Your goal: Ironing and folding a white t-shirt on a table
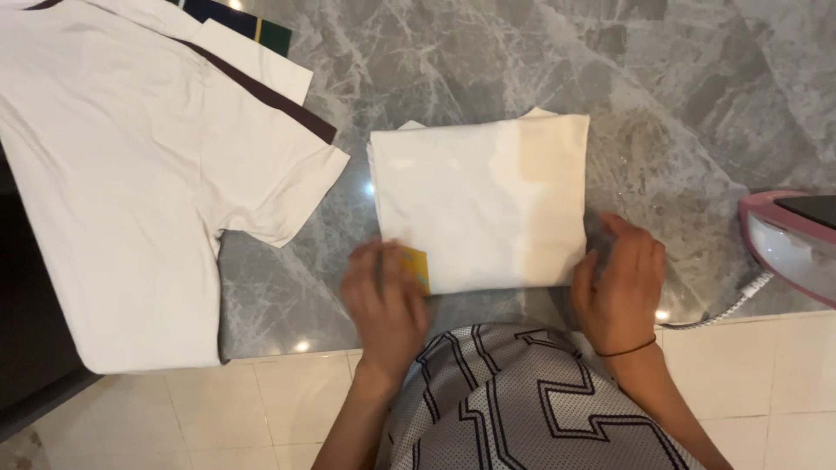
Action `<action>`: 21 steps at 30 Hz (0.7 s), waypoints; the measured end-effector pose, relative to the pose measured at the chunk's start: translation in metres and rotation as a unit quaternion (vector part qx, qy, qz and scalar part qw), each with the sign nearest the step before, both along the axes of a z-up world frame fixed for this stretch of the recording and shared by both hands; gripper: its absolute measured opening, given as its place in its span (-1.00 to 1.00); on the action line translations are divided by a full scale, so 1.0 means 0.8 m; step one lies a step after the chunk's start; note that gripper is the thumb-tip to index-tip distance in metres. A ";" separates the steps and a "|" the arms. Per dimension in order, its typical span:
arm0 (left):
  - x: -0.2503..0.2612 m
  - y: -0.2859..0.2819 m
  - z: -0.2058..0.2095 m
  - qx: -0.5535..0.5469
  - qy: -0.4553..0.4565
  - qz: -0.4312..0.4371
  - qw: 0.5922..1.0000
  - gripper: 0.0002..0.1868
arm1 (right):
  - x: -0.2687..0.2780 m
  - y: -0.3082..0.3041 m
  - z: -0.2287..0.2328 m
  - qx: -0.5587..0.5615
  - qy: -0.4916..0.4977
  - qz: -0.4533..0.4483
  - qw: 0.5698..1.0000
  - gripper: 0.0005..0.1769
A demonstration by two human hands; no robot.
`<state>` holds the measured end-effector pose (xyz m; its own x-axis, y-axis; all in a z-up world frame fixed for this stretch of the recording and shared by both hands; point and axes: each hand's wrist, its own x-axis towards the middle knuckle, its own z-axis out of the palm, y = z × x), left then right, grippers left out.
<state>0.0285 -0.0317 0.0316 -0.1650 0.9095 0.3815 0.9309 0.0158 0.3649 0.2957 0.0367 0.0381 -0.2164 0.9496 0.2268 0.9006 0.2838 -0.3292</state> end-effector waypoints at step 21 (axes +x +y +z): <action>0.033 0.044 -0.015 -0.191 -0.011 -0.130 0.973 -0.36 | -0.095 0.004 -0.043 -0.098 -0.038 0.234 0.966 -0.26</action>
<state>0.0548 0.0038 0.0195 0.0849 0.9964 0.0058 0.9136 -0.0802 0.3987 0.2194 0.0397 0.0034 -0.6420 0.7665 0.0193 0.7121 0.6054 -0.3556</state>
